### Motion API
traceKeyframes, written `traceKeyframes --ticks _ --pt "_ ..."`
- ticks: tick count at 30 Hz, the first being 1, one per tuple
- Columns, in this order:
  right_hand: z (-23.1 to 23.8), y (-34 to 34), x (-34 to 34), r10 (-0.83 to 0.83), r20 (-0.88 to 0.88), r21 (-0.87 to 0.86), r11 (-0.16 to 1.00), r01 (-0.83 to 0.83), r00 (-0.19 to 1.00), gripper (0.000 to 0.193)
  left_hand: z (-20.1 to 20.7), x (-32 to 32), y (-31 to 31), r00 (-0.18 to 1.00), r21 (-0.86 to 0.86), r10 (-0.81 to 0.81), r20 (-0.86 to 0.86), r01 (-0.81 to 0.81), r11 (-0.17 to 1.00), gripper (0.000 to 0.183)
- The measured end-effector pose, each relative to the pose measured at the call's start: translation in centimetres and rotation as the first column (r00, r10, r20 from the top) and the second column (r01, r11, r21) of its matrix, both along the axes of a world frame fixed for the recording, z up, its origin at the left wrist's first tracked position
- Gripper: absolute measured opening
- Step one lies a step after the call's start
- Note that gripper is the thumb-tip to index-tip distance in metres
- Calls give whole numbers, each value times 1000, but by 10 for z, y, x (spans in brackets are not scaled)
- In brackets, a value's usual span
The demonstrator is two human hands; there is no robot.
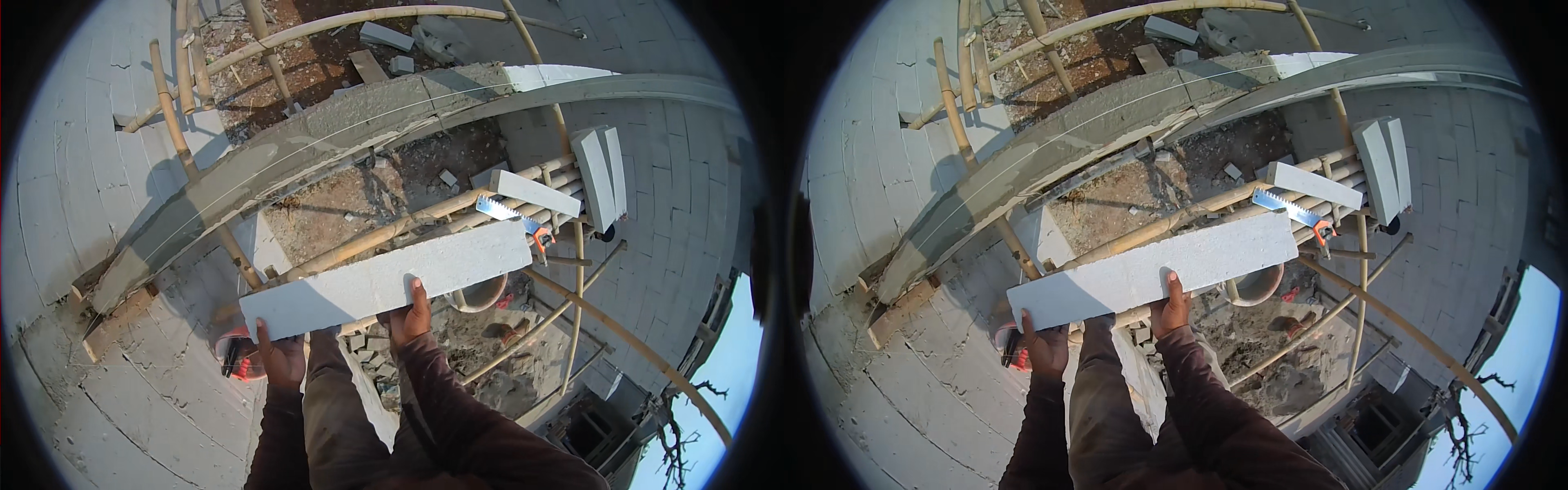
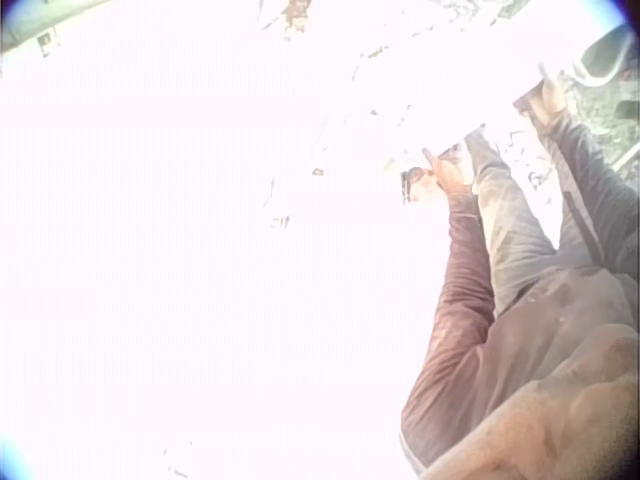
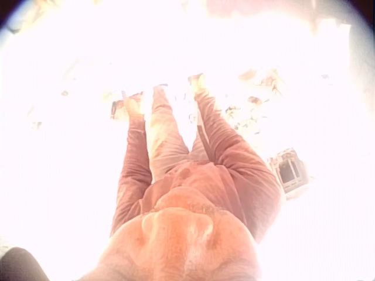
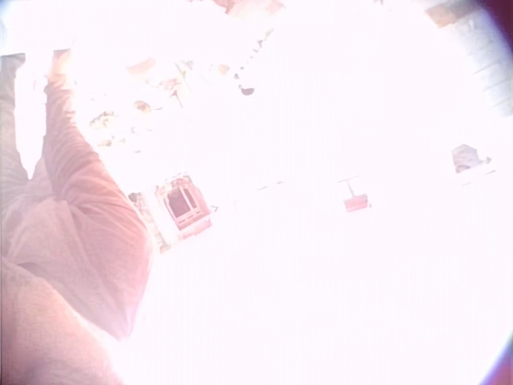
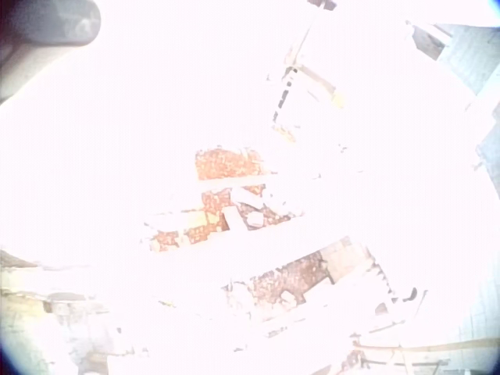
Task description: The person saws a concrete block using a hand saw, then applies mortar from a bucket onto a wall with a trowel, and positions the cut block onto the mortared surface.
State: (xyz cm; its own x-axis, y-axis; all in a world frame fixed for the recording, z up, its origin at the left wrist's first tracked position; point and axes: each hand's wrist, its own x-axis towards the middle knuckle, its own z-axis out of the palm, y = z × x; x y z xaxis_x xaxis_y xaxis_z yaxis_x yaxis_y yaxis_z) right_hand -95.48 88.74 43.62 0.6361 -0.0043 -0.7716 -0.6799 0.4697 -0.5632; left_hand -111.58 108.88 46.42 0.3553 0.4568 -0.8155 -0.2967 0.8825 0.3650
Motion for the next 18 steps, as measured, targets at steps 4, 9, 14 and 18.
traceKeyframes --ticks 4,9,14,18 --pt "2 -10 21 -24 36 123 992 19 999 59 20 33 -16 999 102 -50 -8 51 994 50" --pt "-8 4 36 3 -14 323 947 2 1000 72 52 81 -15 986 344 -31 -166 88 935 48" --pt "-69 33 -3 51 -203 498 865 58 978 74 68 63 2 822 505 -242 -515 520 689 49" --pt "-80 20 -8 163 -183 639 769 -8 970 97 113 130 -27 787 582 -382 -484 616 531 76"
